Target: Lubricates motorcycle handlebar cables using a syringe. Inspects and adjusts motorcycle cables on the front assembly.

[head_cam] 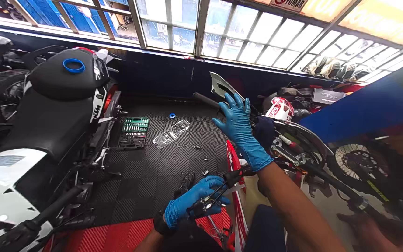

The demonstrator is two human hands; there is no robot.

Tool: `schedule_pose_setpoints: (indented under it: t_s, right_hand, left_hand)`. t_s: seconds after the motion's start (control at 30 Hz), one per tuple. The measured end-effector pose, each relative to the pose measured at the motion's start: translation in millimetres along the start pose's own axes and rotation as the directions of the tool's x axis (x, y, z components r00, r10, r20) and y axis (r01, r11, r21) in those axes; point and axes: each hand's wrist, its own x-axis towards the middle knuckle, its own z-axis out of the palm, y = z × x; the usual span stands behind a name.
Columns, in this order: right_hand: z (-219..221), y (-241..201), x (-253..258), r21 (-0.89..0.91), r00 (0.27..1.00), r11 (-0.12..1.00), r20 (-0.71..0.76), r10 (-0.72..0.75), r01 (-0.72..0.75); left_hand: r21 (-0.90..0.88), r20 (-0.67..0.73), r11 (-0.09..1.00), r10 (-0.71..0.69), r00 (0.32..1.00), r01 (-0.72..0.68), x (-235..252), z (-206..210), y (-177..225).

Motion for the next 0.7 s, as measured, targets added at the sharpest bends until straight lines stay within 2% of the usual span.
schedule_pose_setpoints:
  t_s: [0.1, 0.17, 0.23, 0.3, 0.37, 0.43, 0.47, 0.57, 0.63, 0.7]
  right_hand:
    - [-39, 0, -20, 0.246, 0.990, 0.967, -0.111, 0.089, -0.059]
    - [-76, 1, -63, 0.483, 0.965, 0.867, -0.152, 0.216, -0.118]
    - [-102, 2, -123, 0.635, 0.924, 0.755, -0.170, 0.343, -0.164]
    - [-103, -6, -192, 0.745, 0.851, 0.601, -0.086, 0.519, -0.291]
    - [-88, -22, -244, 0.794, 0.757, 0.375, 0.157, 0.634, -0.479]
    - [-70, -42, -268, 0.788, 0.693, 0.151, 0.411, 0.592, -0.597]
    - [-63, -52, -269, 0.779, 0.671, 0.064, 0.493, 0.554, -0.624]
    - [-51, -76, -253, 0.779, 0.636, -0.147, 0.591, 0.496, -0.610]
    - [-51, -78, -248, 0.809, 0.654, -0.163, 0.559, 0.510, -0.565]
    - [-46, -78, -249, 0.850, 0.688, -0.135, 0.496, 0.529, -0.509]
  left_hand:
    - [-0.018, -0.024, 0.999, 0.047, 0.999, -0.047, 2, -4, 2]
    - [-0.024, -0.020, 0.999, 0.035, 0.999, -0.036, 1, -1, 5]
    - [-0.058, -0.019, 0.998, 0.011, 1.000, -0.012, 1, -3, 9]
    - [-0.105, -0.019, 0.994, -0.023, 1.000, 0.021, 1, -5, 13]
    - [-0.147, -0.007, 0.987, -0.061, 0.998, 0.060, 4, -5, 15]
    - [-0.143, 0.009, 0.985, -0.095, 0.995, 0.095, 4, -2, 17]
    - [-0.129, 0.015, 0.985, -0.113, 0.993, 0.114, 4, -2, 20]
    - [-0.096, -0.022, 0.969, -0.231, 0.973, 0.228, 3, 2, 33]
    - [-0.040, -0.055, 0.969, -0.247, 0.967, 0.245, 4, 8, 33]
    - [-0.102, -0.054, 0.954, -0.287, 0.956, 0.281, 2, 8, 32]
